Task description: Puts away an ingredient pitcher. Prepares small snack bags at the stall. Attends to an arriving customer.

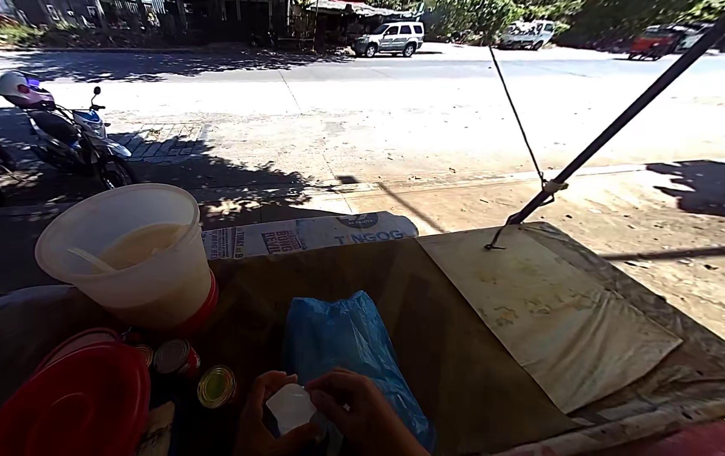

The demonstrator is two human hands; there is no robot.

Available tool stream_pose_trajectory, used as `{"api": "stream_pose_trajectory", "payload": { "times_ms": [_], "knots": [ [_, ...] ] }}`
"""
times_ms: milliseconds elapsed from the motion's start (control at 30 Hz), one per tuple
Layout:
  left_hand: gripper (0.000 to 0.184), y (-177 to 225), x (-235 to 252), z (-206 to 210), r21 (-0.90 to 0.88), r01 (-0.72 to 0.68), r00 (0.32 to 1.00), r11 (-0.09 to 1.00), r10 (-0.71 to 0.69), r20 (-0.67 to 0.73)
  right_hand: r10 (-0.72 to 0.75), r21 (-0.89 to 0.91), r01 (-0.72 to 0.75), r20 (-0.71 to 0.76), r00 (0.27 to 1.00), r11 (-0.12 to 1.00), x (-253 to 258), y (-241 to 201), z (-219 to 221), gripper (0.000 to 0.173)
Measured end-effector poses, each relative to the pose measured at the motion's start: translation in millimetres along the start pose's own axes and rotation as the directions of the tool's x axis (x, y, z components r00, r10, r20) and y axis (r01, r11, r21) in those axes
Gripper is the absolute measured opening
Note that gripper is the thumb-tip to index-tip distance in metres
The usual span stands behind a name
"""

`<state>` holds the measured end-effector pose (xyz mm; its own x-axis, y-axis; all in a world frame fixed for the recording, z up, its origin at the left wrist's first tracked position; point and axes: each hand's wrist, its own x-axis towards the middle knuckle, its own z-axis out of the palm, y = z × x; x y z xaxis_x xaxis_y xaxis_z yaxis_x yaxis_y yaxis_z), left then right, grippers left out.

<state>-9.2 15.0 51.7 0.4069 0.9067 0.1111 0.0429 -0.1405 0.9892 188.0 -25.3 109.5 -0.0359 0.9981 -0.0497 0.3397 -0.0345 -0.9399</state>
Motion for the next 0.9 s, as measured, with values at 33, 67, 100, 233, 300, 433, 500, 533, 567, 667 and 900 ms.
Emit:
{"api": "stream_pose_trajectory", "payload": {
  "times_ms": [33,67,100,233,300,433,500,533,567,667,900],
  "knots": [
    [0.072,0,-1,-1,-0.003,-0.012,1.0,1.0,0.012,0.002,0.02,0.022,-0.02,0.018,1.0,1.0,0,-3,-1,0.023],
    [0.068,-1,-3,-2,0.001,-0.028,1.0,1.0,0.028,0.001,0.04,0.046,-0.042,0.035,0.999,0.998,0,-4,-1,0.023],
    [0.066,-2,-4,-3,0.013,-0.042,0.999,0.999,0.042,-0.003,0.058,0.076,-0.062,0.049,0.997,0.995,0,-5,-1,0.023],
    [0.062,-1,-7,-11,0.08,-0.05,0.999,0.996,0.051,-0.005,0.135,0.301,-0.154,0.085,0.987,0.941,-3,-6,1,0.011],
    [0.062,4,-6,-16,0.082,-0.052,0.998,0.995,0.049,0.036,0.213,0.365,-0.247,0.13,0.968,0.898,-3,-9,1,0.01],
    [0.075,9,-8,-12,0.12,-0.054,0.992,0.991,0.039,0.123,0.31,0.117,-0.327,0.143,0.94,0.938,4,-21,-2,0.018],
    [0.083,11,-10,-8,0.167,-0.068,0.988,0.984,0.043,0.148,0.324,-0.049,-0.32,0.139,0.936,0.946,7,-30,-6,0.017],
    [0.085,11,-10,-5,0.179,-0.079,0.987,0.981,0.052,0.152,0.326,-0.087,-0.316,0.15,0.933,0.945,8,-33,-9,0.017],
    [0.086,10,-11,-4,0.18,-0.082,0.986,0.98,0.054,0.156,0.324,-0.091,-0.312,0.167,0.931,0.946,9,-33,-11,0.016],
    [0.089,8,-11,-2,0.153,-0.072,0.985,0.986,0.046,0.164,0.319,-0.041,-0.317,0.192,0.928,0.947,11,-29,-13,0.013],
    [0.091,3,-13,2,-0.146,0.05,0.974,0.988,-0.015,0.228,0.29,-0.03,-0.289,0.155,0.944,0.957,9,-25,-12,0.021]
  ]
}}
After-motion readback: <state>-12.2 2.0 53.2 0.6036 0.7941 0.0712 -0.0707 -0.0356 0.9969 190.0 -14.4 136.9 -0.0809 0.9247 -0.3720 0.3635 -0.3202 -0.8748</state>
